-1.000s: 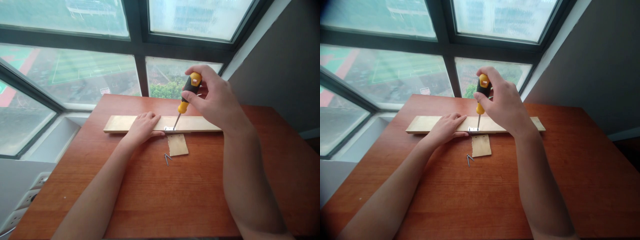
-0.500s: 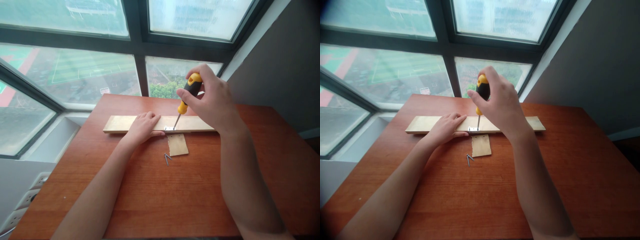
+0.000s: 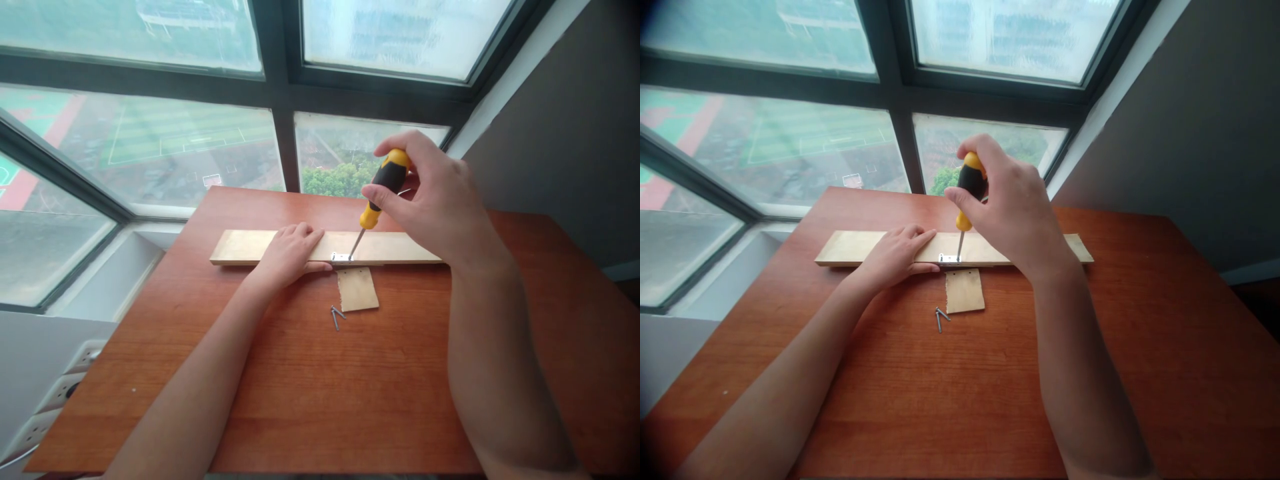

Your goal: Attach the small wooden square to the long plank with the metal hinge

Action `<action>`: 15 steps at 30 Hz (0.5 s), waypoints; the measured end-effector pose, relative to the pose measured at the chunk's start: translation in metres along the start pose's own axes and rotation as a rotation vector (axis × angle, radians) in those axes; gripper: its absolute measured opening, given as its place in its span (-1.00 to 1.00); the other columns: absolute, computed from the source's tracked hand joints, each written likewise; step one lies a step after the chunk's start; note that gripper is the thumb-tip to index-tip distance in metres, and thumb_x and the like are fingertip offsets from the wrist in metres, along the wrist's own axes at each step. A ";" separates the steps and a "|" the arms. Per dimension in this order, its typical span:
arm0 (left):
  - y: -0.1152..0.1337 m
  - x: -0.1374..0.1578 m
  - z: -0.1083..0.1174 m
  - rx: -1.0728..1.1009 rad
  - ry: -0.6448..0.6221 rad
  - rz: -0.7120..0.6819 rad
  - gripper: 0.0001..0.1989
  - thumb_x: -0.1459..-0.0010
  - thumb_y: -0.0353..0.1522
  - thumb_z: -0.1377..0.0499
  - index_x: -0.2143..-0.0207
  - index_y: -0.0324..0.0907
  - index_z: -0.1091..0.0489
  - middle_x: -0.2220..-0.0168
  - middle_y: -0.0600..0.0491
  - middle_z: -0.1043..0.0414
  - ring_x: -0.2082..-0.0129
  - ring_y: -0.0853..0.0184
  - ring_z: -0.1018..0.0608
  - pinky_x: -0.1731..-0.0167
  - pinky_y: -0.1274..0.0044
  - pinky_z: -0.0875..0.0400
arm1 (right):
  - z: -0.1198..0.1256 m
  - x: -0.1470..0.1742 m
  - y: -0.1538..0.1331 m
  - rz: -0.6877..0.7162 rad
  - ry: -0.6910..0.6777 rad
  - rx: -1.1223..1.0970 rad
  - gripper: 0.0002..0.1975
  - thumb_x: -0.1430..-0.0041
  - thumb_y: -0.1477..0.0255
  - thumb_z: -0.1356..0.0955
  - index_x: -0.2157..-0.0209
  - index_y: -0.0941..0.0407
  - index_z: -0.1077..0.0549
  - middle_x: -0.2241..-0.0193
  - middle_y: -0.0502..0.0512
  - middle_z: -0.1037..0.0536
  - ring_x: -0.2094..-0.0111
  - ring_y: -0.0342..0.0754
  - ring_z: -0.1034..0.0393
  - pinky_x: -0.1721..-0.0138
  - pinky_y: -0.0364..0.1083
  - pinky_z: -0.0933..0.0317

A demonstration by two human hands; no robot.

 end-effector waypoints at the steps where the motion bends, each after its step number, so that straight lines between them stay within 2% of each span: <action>1: 0.000 0.000 0.000 0.000 -0.001 0.000 -0.31 -0.10 0.11 -0.07 -0.16 -0.08 -0.20 0.02 -0.11 -0.32 0.10 0.09 -0.41 0.10 0.36 -0.24 | 0.000 0.000 0.000 -0.011 0.007 0.019 -0.66 -0.10 0.30 -0.40 0.07 -0.01 -0.36 0.30 0.02 -0.51 0.41 -0.01 -0.43 0.30 0.04 -0.32; 5: 0.001 0.000 0.000 0.001 -0.005 0.001 -0.29 -0.10 0.13 -0.06 -0.16 -0.10 -0.20 0.02 -0.12 -0.31 0.09 0.07 -0.40 0.09 0.35 -0.24 | -0.001 -0.002 0.001 -0.064 0.051 0.100 -0.71 -0.10 0.28 -0.40 0.13 0.02 -0.38 0.40 0.00 -0.48 0.42 0.01 -0.40 0.29 0.06 -0.28; 8: 0.001 0.000 0.000 0.004 0.000 0.003 -0.30 -0.09 0.12 -0.07 -0.15 -0.10 -0.20 0.02 -0.13 -0.32 0.08 0.07 -0.40 0.08 0.34 -0.24 | -0.001 -0.002 -0.002 -0.054 0.069 0.116 -0.73 -0.13 0.29 -0.38 0.12 0.02 -0.37 0.39 0.02 -0.48 0.40 0.02 -0.40 0.27 0.07 -0.29; 12: 0.000 0.001 0.000 0.010 0.001 0.008 -0.30 -0.08 0.12 -0.10 -0.15 -0.07 -0.20 0.02 -0.12 -0.31 0.08 0.08 -0.40 0.08 0.35 -0.24 | -0.005 0.002 -0.008 0.013 -0.058 -0.061 -0.70 -0.18 0.33 -0.33 0.03 0.00 -0.34 0.27 0.04 -0.51 0.32 0.01 -0.44 0.22 0.06 -0.33; 15: 0.000 0.001 0.000 0.010 0.004 0.008 -0.30 -0.08 0.12 -0.10 -0.16 -0.06 -0.19 0.02 -0.11 -0.31 0.09 0.08 -0.40 0.09 0.35 -0.24 | -0.006 0.004 -0.007 0.014 -0.129 -0.185 -0.67 -0.21 0.36 -0.29 -0.03 -0.02 -0.32 0.21 0.03 -0.51 0.26 0.00 -0.46 0.18 0.05 -0.36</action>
Point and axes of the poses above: each hand's wrist, its own x-axis away from the middle knuckle, its own z-axis out of the back of the hand, y = z × x, the point moved 8 cm from there along -x, towards the middle knuckle
